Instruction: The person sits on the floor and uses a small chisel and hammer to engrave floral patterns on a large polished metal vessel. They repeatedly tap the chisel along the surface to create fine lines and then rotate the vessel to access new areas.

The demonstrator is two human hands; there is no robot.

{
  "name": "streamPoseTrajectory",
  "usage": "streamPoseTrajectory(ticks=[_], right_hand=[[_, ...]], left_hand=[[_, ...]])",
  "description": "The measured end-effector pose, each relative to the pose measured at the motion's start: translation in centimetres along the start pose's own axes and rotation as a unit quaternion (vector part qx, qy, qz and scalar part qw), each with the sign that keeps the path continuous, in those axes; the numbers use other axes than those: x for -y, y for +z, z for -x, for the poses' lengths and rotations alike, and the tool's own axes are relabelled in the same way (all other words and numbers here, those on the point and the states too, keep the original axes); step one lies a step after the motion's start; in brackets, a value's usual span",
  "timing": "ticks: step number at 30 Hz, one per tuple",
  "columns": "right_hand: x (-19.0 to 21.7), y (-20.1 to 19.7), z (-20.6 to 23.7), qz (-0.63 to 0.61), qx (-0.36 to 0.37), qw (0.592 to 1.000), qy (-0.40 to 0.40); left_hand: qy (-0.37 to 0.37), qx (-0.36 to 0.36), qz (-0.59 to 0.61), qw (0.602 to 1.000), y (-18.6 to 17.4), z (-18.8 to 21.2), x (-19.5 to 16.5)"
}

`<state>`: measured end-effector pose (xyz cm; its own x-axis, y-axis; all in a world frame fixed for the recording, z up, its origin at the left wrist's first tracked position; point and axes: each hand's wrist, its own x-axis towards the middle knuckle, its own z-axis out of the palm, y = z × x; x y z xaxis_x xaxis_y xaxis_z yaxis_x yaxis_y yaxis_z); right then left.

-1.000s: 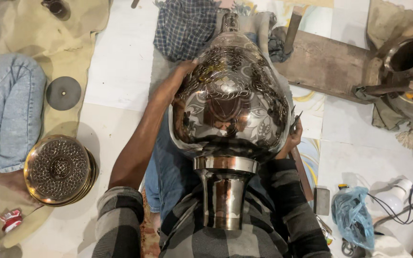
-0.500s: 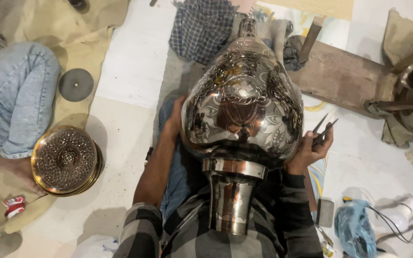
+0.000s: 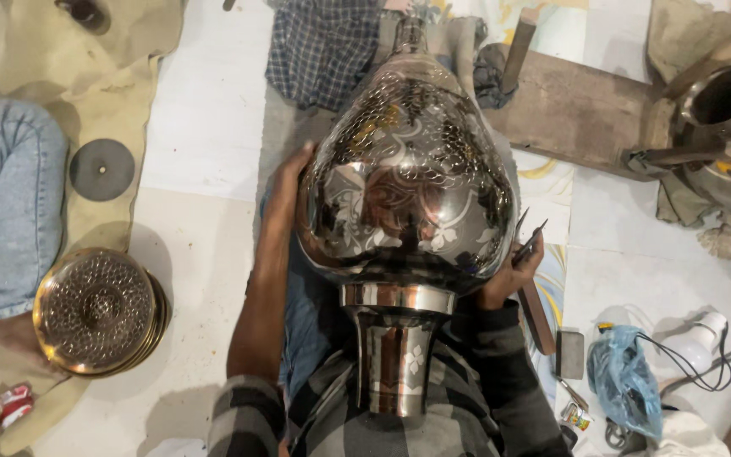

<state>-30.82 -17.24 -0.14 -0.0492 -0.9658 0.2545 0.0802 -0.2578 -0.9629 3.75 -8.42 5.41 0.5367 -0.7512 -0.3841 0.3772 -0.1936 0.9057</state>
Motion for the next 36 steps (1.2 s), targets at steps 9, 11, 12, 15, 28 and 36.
streamPoseTrajectory(ticks=[9,11,12,15,28,36], right_hand=[[14.6,-2.1,0.5,0.205,0.110,0.972,-0.003],[17.9,-1.4,-0.3,0.249,0.175,0.950,-0.066],[19.4,-1.0,-0.7,0.270,0.208,0.935,-0.097],[22.8,0.7,-1.4,0.333,0.242,0.905,-0.110],[27.3,4.8,-3.9,0.435,0.363,0.820,-0.080],[28.0,5.6,-4.1,0.509,0.351,0.783,-0.069]], left_hand=[[0.420,-0.121,-0.356,0.826,10.2,15.4,-2.5],[0.385,-0.131,-0.415,0.814,12.2,16.3,-3.3],[0.366,-0.136,-0.444,0.806,12.9,16.5,-3.6],[0.378,-0.162,-0.419,0.809,13.5,16.0,-4.1],[0.389,-0.166,-0.397,0.814,12.8,15.6,-2.8],[0.383,-0.160,-0.391,0.821,12.5,15.6,-2.3]])
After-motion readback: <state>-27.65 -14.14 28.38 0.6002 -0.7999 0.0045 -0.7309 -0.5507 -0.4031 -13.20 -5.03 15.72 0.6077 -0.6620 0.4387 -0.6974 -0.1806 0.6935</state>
